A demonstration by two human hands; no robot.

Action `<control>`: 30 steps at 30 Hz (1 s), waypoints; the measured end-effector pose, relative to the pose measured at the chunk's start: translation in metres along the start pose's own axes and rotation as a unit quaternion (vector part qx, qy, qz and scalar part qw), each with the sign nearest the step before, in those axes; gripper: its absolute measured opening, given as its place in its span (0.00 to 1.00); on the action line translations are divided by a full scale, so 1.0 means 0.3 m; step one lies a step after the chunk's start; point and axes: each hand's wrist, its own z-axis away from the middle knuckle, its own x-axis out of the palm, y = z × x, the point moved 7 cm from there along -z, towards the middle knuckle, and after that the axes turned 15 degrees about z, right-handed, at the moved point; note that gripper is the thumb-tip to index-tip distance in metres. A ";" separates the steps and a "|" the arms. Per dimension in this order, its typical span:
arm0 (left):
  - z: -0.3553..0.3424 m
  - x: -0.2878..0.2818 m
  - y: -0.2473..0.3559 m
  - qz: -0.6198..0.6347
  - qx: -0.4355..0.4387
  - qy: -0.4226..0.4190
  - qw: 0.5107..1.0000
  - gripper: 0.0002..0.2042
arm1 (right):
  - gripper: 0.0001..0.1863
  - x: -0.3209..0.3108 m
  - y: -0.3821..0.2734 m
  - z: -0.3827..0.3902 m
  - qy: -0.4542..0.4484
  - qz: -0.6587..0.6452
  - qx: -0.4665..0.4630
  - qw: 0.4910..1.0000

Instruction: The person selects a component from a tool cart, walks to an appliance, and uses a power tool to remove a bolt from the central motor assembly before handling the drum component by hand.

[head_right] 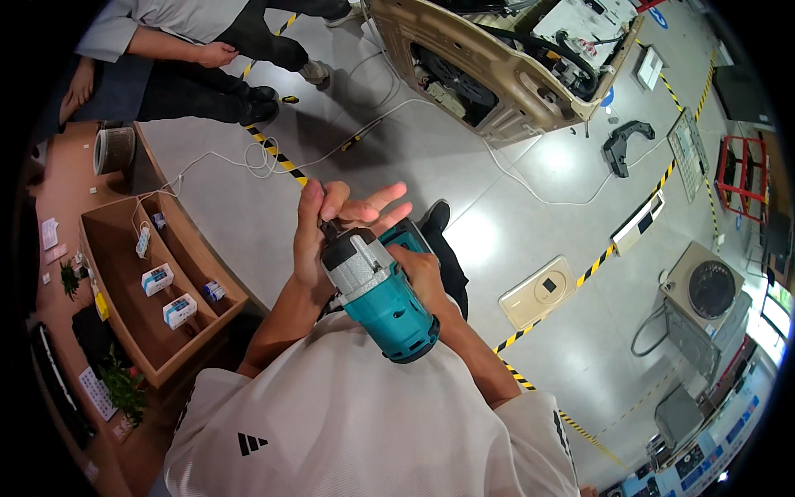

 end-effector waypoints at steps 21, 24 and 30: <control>-0.158 -0.108 0.057 0.154 -0.054 0.125 0.979 0.09 | 0.09 -0.008 0.038 -0.107 0.026 0.009 0.048 0.998; -0.205 -0.125 0.116 0.127 -0.076 0.152 0.977 0.12 | 0.10 0.025 0.004 -0.158 0.070 -0.007 0.054 0.996; -0.278 -0.130 0.265 0.061 -0.132 0.106 0.984 0.18 | 0.12 0.164 -0.094 -0.272 0.148 0.005 0.098 0.984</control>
